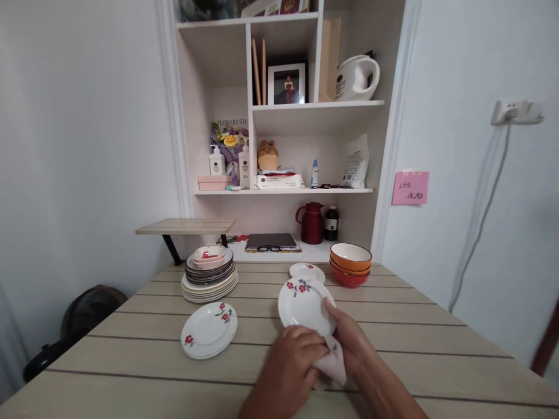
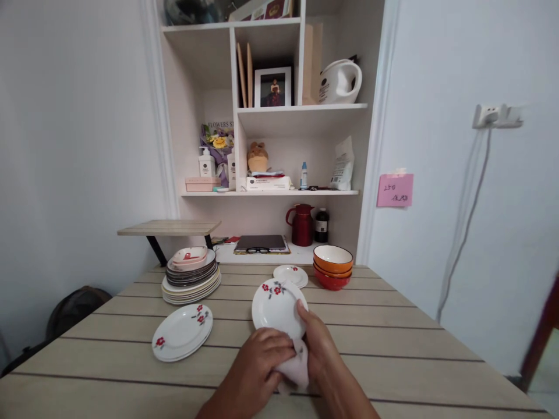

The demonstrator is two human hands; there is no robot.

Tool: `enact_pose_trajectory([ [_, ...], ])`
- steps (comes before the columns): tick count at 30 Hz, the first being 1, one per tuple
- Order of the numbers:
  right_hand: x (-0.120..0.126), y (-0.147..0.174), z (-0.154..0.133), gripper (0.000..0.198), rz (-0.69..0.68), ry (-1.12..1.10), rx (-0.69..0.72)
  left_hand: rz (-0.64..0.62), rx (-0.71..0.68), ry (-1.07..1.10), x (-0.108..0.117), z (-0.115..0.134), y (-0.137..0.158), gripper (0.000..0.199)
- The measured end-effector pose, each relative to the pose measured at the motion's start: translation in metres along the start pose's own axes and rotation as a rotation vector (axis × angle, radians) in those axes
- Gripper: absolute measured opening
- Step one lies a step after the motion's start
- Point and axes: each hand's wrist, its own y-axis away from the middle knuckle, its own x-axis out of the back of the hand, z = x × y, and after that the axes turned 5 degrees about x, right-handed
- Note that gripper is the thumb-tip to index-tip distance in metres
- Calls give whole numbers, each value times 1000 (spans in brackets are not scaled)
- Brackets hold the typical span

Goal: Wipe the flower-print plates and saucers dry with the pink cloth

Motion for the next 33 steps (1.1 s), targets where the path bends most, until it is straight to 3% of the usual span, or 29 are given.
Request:
enact_pose_trajectory([
  [4,0,0,-6,44,12,-39,44,44,36,-28,-1,-2,-2,45],
  [10,-6,1,14,34,-9,81,74,51,143,-67,5,-5,-1,41],
  [14,-4,-1,18,35,-27,83,54,4,77,-51,6,-3,1,42],
  [19,5,-7,3,46,10,-13,3,-16,-21,-16,2,1,0,42],
  [28,0,-4,15,36,-23,52,40,47,142,-68,2,-6,-2,37],
  [33,-6,1,17,32,-10,111,30,-5,68,-50,7,-3,0,36],
])
